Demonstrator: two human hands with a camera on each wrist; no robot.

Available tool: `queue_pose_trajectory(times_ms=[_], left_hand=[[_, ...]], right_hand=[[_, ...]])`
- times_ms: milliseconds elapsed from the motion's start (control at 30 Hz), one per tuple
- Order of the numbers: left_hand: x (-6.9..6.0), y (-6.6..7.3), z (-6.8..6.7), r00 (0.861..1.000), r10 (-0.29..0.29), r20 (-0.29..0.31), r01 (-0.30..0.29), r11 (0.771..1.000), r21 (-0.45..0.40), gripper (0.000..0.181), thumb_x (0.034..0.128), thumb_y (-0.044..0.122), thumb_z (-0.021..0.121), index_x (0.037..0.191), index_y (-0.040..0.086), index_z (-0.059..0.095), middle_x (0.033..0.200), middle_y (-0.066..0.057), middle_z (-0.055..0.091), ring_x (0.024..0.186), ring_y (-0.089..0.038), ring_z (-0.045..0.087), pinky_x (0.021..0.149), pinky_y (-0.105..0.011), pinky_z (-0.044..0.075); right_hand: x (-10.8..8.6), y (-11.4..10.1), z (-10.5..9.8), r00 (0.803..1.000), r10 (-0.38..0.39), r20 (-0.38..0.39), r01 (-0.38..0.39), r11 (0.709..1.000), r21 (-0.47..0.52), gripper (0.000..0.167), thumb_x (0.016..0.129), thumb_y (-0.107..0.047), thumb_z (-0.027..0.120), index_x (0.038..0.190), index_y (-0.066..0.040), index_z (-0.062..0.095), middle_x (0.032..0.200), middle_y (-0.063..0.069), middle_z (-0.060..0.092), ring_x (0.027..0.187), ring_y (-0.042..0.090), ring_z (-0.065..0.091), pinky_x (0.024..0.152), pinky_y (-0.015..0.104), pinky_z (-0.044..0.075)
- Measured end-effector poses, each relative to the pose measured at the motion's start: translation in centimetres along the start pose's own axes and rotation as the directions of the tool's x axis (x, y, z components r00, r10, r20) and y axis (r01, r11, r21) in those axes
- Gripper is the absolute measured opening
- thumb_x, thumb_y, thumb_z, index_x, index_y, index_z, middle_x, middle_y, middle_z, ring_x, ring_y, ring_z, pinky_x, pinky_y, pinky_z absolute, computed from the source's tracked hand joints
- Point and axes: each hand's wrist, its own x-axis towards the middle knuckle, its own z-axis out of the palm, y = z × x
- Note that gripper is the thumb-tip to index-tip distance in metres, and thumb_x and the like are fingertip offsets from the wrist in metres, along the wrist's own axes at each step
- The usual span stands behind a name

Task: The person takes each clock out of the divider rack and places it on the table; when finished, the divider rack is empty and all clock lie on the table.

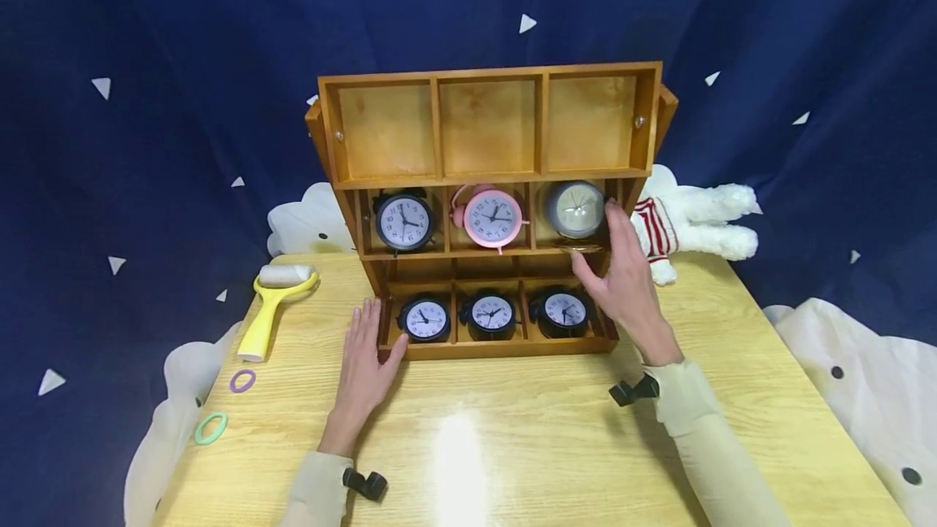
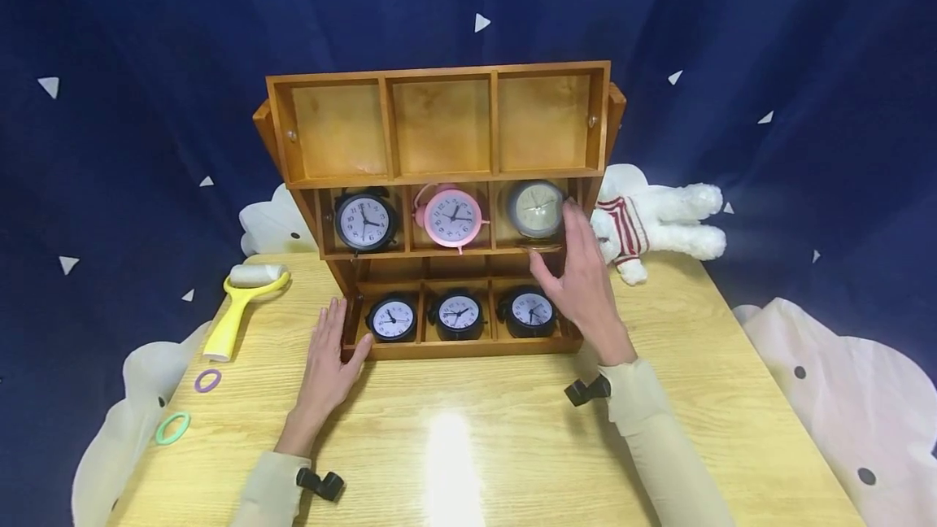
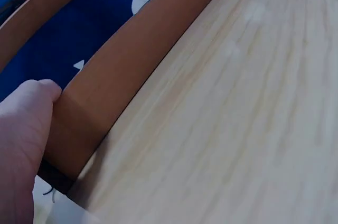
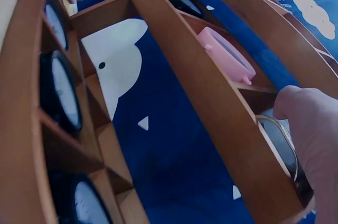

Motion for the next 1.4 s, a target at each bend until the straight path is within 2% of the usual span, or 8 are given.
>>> queue_pose_trajectory(times_ms=[167, 333, 433, 600, 800, 1000, 1233, 1400], left_hand=[[-0.4, -0.7, 0.4, 0.995, -0.095, 0.023, 0.098, 0.977, -0.192, 0.099, 0.0997, 0.055, 0.065, 0.169, 0.012, 0.01, 0.174, -0.016, 0.014, 0.159, -0.036, 0.016, 0.129, -0.058, 0.02], [-0.3, -1.2, 0.5, 0.993, -0.117, 0.009, 0.114, 0.936, -0.333, 0.097, 0.0969, 0.048, 0.073, 0.167, 0.009, 0.019, 0.169, -0.014, 0.03, 0.153, -0.035, 0.033, 0.126, -0.055, 0.031], [-0.2, -1.2, 0.6, 0.991, -0.136, -0.01, 0.123, 0.923, -0.366, 0.097, 0.0942, 0.046, 0.077, 0.166, 0.007, 0.025, 0.164, -0.017, 0.039, 0.148, -0.037, 0.042, 0.123, -0.055, 0.036], [-0.1, -1.0, 0.5, 0.984, -0.172, -0.035, 0.144, 0.907, -0.396, 0.096, 0.0894, 0.041, 0.084, 0.163, 0.006, 0.034, 0.158, -0.019, 0.048, 0.142, -0.038, 0.05, 0.12, -0.053, 0.041], [0.1, -0.7, 0.3, 0.976, -0.218, -0.022, 0.177, 0.842, -0.509, 0.091, 0.0866, 0.029, 0.089, 0.161, 0.007, 0.04, 0.157, -0.016, 0.05, 0.139, -0.034, 0.054, 0.115, -0.039, 0.047], [-0.1, -0.9, 0.3, 0.974, -0.216, -0.075, 0.131, 0.796, -0.591, 0.077, 0.0884, 0.015, 0.086, 0.154, 0.001, 0.049, 0.152, -0.022, 0.053, 0.138, -0.038, 0.054, 0.111, -0.022, 0.045], [-0.8, -1.0, 0.5, 0.971, -0.223, -0.09, 0.127, 0.794, -0.594, 0.071, 0.0914, 0.017, 0.084, 0.151, -0.002, 0.051, 0.15, -0.024, 0.054, 0.138, -0.037, 0.054, 0.109, -0.021, 0.044], [-1.1, -1.1, 0.4, 0.968, -0.236, -0.09, 0.139, 0.794, -0.592, 0.073, 0.0904, 0.016, 0.085, 0.151, -0.003, 0.05, 0.15, -0.024, 0.054, 0.138, -0.036, 0.054, 0.108, -0.015, 0.044]], right_hand=[[1.9, -0.3, 0.6, 0.998, 0.053, 0.033, -0.053, 0.999, -0.001, 0.084, 0.088, -0.032, 0.077, 0.155, 0.004, 0.041, 0.153, 0.027, 0.048, 0.141, 0.04, 0.048, 0.12, 0.05, 0.042], [3.1, -0.8, 1.0, 0.993, 0.107, 0.05, -0.105, 0.994, -0.036, 0.088, 0.084, -0.028, 0.083, 0.154, 0.005, 0.04, 0.147, 0.031, 0.051, 0.131, 0.045, 0.054, 0.108, 0.06, 0.05], [3.7, -1.2, 1.0, 0.988, 0.142, 0.057, -0.138, 0.989, -0.061, 0.088, 0.081, -0.024, 0.085, 0.151, 0.008, 0.041, 0.141, 0.035, 0.053, 0.124, 0.049, 0.056, 0.101, 0.064, 0.053], [4.5, -1.8, 1.0, 0.973, 0.212, 0.089, -0.205, 0.975, -0.081, 0.088, 0.079, -0.022, 0.088, 0.146, 0.012, 0.042, 0.137, 0.037, 0.053, 0.123, 0.051, 0.056, 0.102, 0.065, 0.052], [4.7, -1.7, 1.4, 0.958, 0.273, 0.087, -0.267, 0.961, -0.076, 0.091, 0.078, -0.025, 0.089, 0.147, 0.011, 0.042, 0.135, 0.034, 0.055, 0.125, 0.049, 0.055, 0.105, 0.064, 0.049], [4.3, -1.6, 2.1, 0.952, 0.304, 0.036, -0.302, 0.952, -0.056, 0.093, 0.078, -0.029, 0.09, 0.15, 0.007, 0.043, 0.136, 0.032, 0.057, 0.126, 0.048, 0.056, 0.104, 0.064, 0.05], [3.5, -1.7, 3.0, 0.944, 0.326, -0.05, -0.328, 0.944, -0.026, 0.093, 0.076, -0.029, 0.09, 0.15, 0.004, 0.045, 0.138, 0.031, 0.056, 0.129, 0.046, 0.056, 0.107, 0.063, 0.049], [3.3, -1.8, 3.6, 0.94, 0.334, -0.071, -0.336, 0.942, -0.02, 0.094, 0.075, -0.03, 0.09, 0.15, 0.005, 0.046, 0.138, 0.031, 0.058, 0.127, 0.046, 0.057, 0.106, 0.062, 0.05]])
